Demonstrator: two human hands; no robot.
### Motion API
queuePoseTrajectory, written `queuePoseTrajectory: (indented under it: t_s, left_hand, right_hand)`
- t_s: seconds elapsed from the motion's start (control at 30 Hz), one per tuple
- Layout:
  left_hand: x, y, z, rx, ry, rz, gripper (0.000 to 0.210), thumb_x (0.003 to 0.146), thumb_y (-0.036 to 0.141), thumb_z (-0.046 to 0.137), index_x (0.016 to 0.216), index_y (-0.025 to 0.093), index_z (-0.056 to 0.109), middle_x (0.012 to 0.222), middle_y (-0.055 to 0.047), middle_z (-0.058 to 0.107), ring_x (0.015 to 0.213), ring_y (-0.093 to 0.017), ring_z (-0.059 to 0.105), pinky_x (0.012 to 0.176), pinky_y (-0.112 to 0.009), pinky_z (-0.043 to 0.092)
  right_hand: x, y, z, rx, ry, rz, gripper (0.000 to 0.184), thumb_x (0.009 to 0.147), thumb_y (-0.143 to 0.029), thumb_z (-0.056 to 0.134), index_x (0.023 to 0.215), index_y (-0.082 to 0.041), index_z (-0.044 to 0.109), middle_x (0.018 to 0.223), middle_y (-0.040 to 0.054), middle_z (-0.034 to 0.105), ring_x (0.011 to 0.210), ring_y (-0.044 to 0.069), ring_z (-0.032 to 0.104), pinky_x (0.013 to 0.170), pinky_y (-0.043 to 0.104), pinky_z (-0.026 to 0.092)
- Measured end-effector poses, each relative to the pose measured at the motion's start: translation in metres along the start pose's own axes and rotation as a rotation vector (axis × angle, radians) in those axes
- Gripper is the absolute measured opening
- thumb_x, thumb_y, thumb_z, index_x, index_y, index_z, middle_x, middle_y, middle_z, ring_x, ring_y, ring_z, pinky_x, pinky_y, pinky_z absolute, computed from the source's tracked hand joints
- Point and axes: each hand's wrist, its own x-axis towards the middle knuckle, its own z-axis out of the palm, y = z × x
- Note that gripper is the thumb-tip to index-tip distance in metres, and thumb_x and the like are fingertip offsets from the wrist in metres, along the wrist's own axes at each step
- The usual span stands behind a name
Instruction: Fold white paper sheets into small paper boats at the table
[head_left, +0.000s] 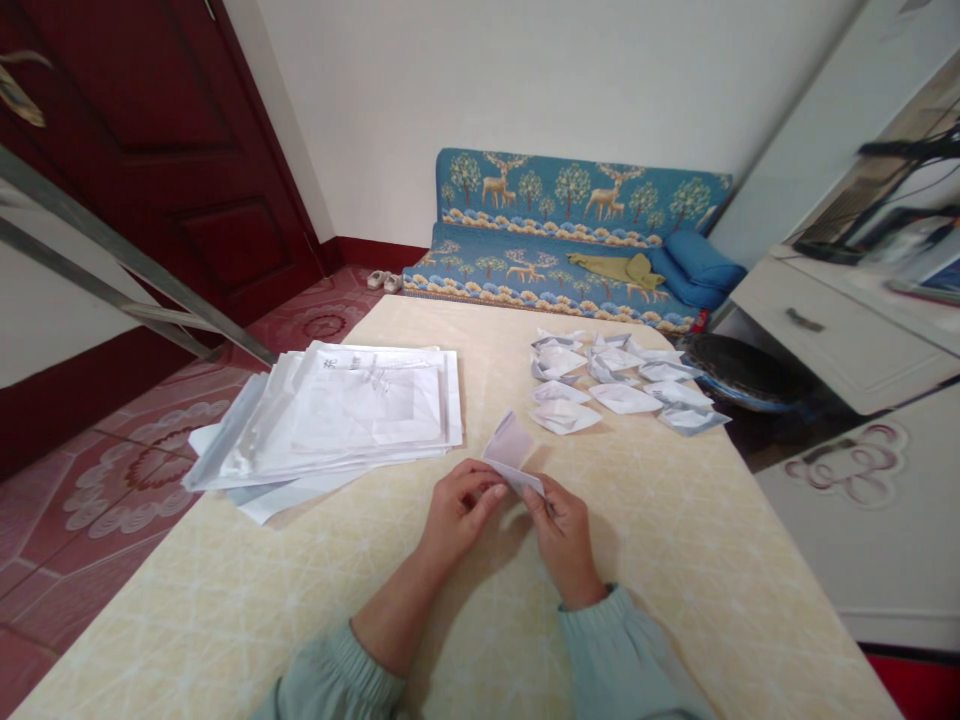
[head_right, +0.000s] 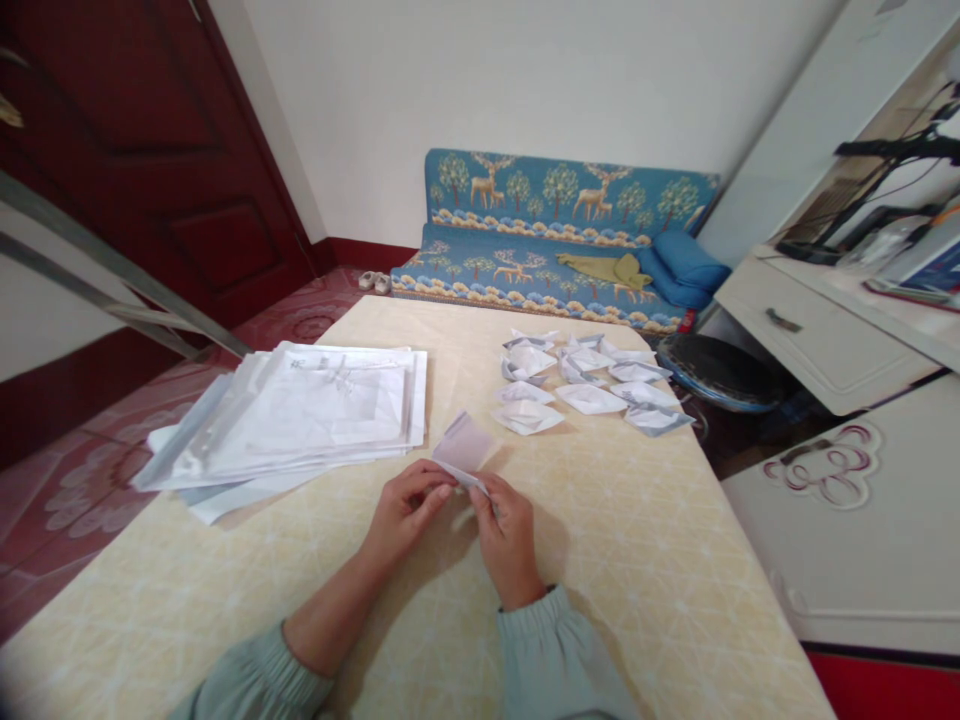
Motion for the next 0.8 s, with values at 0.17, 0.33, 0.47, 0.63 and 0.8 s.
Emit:
queuePoseTrajectory:
  t_s: [0.17, 0.33, 0.47, 0.63, 0.8]
  left_hand:
    - [0.0003, -0.0068, -0.0019, -0.101, 0.007, -0.144, 0.033, 0.084, 0.038, 0.053, 0.069, 0.012, 0.066, 0.066, -0.003, 0.06, 0.063, -0.013, 0.052, 0.061, -0.023, 0.04]
    - [-0.0016, -0.0071, -0.0012, -0.14, -0.028, -0.146, 0.035, 0.082, 0.041, 0.056, 0.067, 0.01, 0.064, 0.063, -0.004, 0.059, 0.061, -0.012, 0.051, 0.059, -0.022, 0.038]
    - [-0.0019, -0.0056, -0.0011, -0.134, -0.02, -0.148, 0.037, 0.082, 0.042, 0.055, 0.066, 0.01, 0.065, 0.062, -0.004, 0.059, 0.061, -0.012, 0.05, 0.059, -0.022, 0.037]
    - [-0.0009, -0.0034, -0.0016, -0.148, -0.008, -0.158, 0.041, 0.084, 0.044, 0.052, 0.065, 0.01, 0.066, 0.06, -0.004, 0.059, 0.058, -0.012, 0.05, 0.058, -0.022, 0.037]
    - [0.0, -0.0022, -0.0015, -0.187, 0.006, -0.172, 0.046, 0.085, 0.047, 0.048, 0.064, 0.01, 0.066, 0.06, -0.005, 0.061, 0.057, -0.011, 0.051, 0.058, -0.022, 0.038]
  right_hand:
    - [0.001, 0.0015, 0.0033, -0.026, -0.095, -0.125, 0.022, 0.086, -0.027, 0.052, 0.099, -0.024, 0.07, 0.096, 0.0047, 0.069, 0.092, 0.021, 0.062, 0.084, 0.033, 0.047]
    - [0.0016, 0.0046, 0.0027, -0.037, -0.125, -0.167, 0.022, 0.086, -0.022, 0.053, 0.1, -0.023, 0.069, 0.098, 0.006, 0.068, 0.093, 0.02, 0.061, 0.083, 0.032, 0.048]
    - [0.0016, 0.0037, 0.003, -0.025, -0.132, -0.173, 0.021, 0.086, -0.02, 0.053, 0.1, -0.023, 0.069, 0.098, 0.0059, 0.067, 0.093, 0.019, 0.061, 0.083, 0.032, 0.049]
    - [0.0019, 0.0023, 0.0033, -0.033, -0.144, -0.184, 0.021, 0.086, -0.019, 0.053, 0.1, -0.024, 0.069, 0.097, 0.005, 0.067, 0.092, 0.019, 0.061, 0.082, 0.032, 0.049]
    - [0.0019, 0.0018, 0.0033, -0.053, -0.144, -0.199, 0.022, 0.086, -0.019, 0.053, 0.1, -0.025, 0.069, 0.098, 0.0052, 0.068, 0.094, 0.019, 0.061, 0.084, 0.033, 0.049]
